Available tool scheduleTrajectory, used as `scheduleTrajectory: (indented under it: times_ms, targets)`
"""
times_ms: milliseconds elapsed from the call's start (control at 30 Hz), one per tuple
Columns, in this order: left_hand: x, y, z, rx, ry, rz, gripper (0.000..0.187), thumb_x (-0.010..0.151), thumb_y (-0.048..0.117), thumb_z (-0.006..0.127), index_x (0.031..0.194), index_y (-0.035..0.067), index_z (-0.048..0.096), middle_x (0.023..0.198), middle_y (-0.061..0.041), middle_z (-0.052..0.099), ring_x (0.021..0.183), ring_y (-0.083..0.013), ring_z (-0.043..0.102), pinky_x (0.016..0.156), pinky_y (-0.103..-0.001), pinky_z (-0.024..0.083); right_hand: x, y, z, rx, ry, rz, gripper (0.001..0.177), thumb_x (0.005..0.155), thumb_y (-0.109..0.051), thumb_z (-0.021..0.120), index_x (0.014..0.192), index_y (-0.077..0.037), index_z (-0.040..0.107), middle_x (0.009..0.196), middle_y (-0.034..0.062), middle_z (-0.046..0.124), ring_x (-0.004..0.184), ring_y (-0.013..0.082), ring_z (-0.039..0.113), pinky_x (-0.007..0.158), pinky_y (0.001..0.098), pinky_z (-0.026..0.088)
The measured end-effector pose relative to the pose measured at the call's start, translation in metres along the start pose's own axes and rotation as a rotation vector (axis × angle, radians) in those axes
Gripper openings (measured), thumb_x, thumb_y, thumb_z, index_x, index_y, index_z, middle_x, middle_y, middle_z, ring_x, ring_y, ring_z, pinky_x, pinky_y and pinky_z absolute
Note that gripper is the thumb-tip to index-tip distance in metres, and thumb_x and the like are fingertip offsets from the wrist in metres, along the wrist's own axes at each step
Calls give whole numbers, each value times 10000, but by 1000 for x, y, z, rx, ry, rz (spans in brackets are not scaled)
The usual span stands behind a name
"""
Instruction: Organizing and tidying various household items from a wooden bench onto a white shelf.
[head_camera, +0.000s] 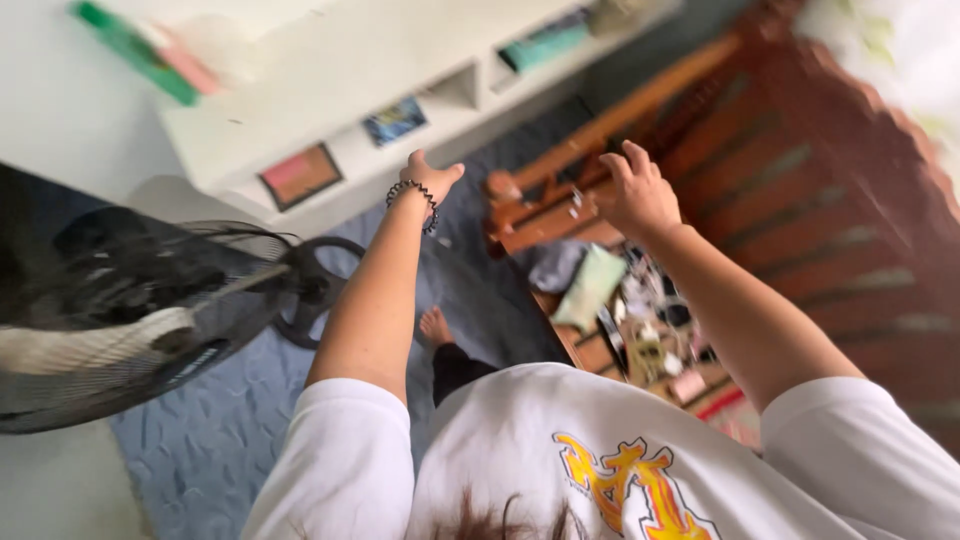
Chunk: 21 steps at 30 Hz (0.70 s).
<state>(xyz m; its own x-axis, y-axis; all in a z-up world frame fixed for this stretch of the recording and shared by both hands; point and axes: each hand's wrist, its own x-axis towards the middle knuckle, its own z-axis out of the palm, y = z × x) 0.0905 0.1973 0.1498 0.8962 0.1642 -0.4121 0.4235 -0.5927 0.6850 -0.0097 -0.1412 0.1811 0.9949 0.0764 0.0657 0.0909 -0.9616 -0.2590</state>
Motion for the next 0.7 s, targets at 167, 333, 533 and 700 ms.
scheduleTrajectory:
  times_ms: [167,333,533,700]
  targets:
    - [-16,-3,112,46,-176,151,1002,763,430,831,1539,17,350,1531,-214,462,1375,-330,528,1093,-393,488,-111,85,8,19,-23,176,698,825,-298,792,1452,-206,500,1569,176,375,1288,442,510,992,515,500]
    - [-30,1,197,305,-285,313,972,797,452,859,1512,-3,384,1581,-239,370,1479,-353,347,1200,-413,322,-203,145,36,31,-36,351,619,842,-295,794,1401,-222,537,1562,183,401,1283,441,526,987,516,509]
    - [-33,-7,297,427,-483,341,967,759,486,832,1514,54,407,1573,-220,403,1467,-343,370,1192,-426,332,-282,184,87,101,-15,624,619,862,-292,794,1414,-196,530,1540,206,420,1259,452,538,991,524,508]
    - [-14,-61,388,447,-612,271,935,757,481,829,1500,52,459,1503,-242,501,1391,-349,493,1154,-398,414,-319,201,136,170,-16,820,665,824,-242,786,1430,-165,524,1539,209,422,1300,446,525,1029,510,497]
